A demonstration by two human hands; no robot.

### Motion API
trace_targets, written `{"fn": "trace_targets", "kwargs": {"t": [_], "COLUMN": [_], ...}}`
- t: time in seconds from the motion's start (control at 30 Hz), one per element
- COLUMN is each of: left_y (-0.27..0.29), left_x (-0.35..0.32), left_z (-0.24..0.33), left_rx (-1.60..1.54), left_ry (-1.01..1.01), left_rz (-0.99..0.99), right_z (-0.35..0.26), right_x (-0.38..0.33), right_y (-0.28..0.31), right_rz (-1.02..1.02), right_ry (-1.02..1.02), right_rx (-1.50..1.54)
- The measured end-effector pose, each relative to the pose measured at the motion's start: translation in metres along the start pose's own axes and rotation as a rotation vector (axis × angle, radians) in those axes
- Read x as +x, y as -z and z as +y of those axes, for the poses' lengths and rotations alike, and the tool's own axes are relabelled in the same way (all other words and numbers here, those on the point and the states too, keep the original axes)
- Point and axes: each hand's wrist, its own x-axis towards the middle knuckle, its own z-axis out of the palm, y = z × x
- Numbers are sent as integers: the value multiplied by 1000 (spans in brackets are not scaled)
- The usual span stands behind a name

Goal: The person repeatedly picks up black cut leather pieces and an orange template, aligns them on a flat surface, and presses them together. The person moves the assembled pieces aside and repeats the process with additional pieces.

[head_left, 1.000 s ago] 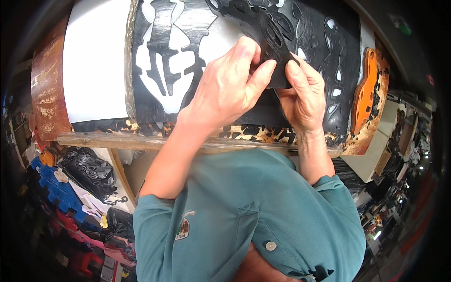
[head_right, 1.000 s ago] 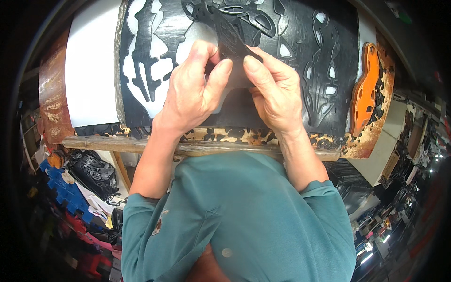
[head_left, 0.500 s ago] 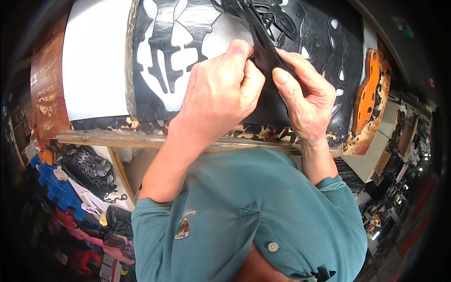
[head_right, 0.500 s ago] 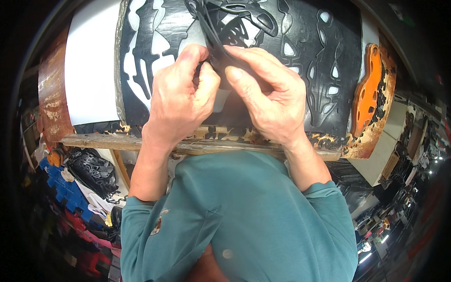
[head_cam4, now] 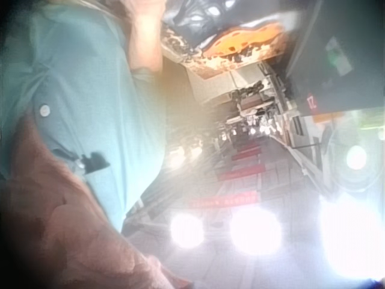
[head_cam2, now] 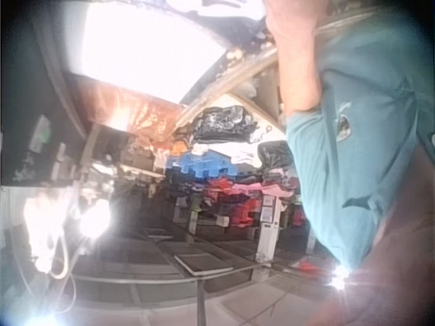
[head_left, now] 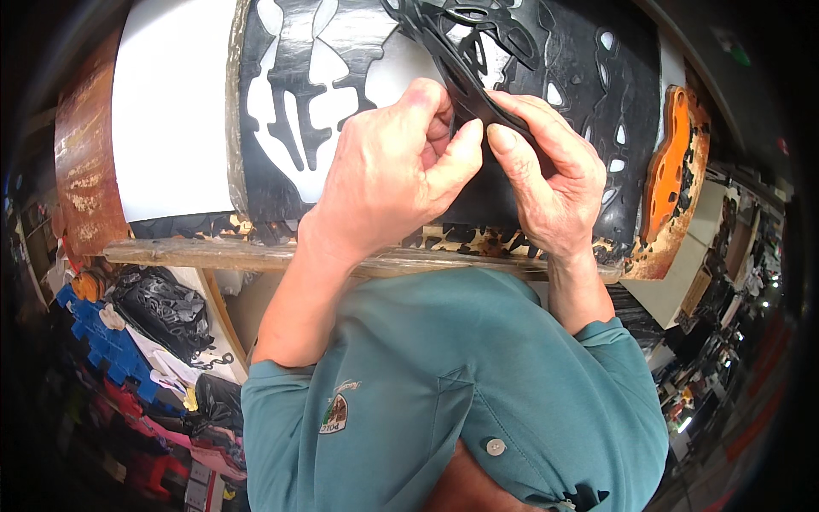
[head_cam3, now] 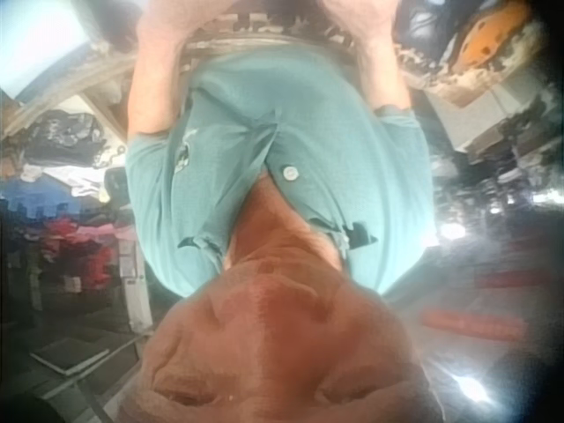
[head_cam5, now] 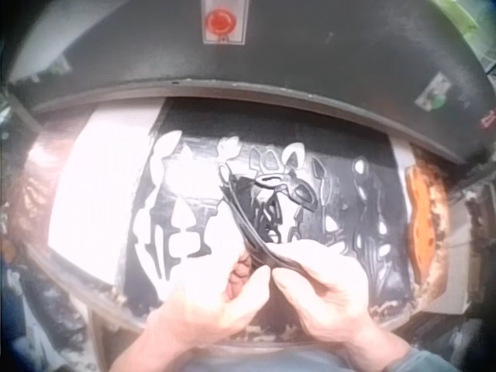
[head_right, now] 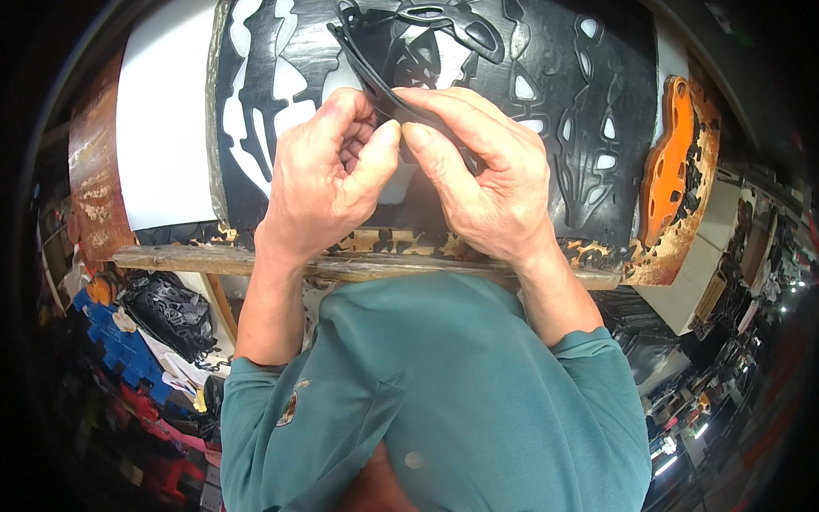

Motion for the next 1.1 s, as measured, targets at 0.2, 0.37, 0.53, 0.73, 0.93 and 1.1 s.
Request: {"fn": "trace_targets", "kwargs": {"t": [0.2,0.37,0.53,0.73,0.93,1.1], "left_y": [-2,-7,-15,-8,-15,-17], "left_x": [2,0,-5,-11,-8,-6], "left_z": [-2,-10,-20,-24,-14,-28], "left_rx": [-115,-104,-134,-281,-36,-20], "left_ry": [85,128,128,286,26,142], "left_rz": [35,78,133,100,106,205], "right_z": [1,2,4,4,2,5], "right_x": [2,1,-5,-11,-5,-4], "right_y": [-5,-10,-10,-7,-18,-14], "right_rz": [1,-28,5,102,106,125], "right_ry": [69,146,-59,-368,-250,-375], "right_rx": [-73,-136,-66,299,385,366]}}
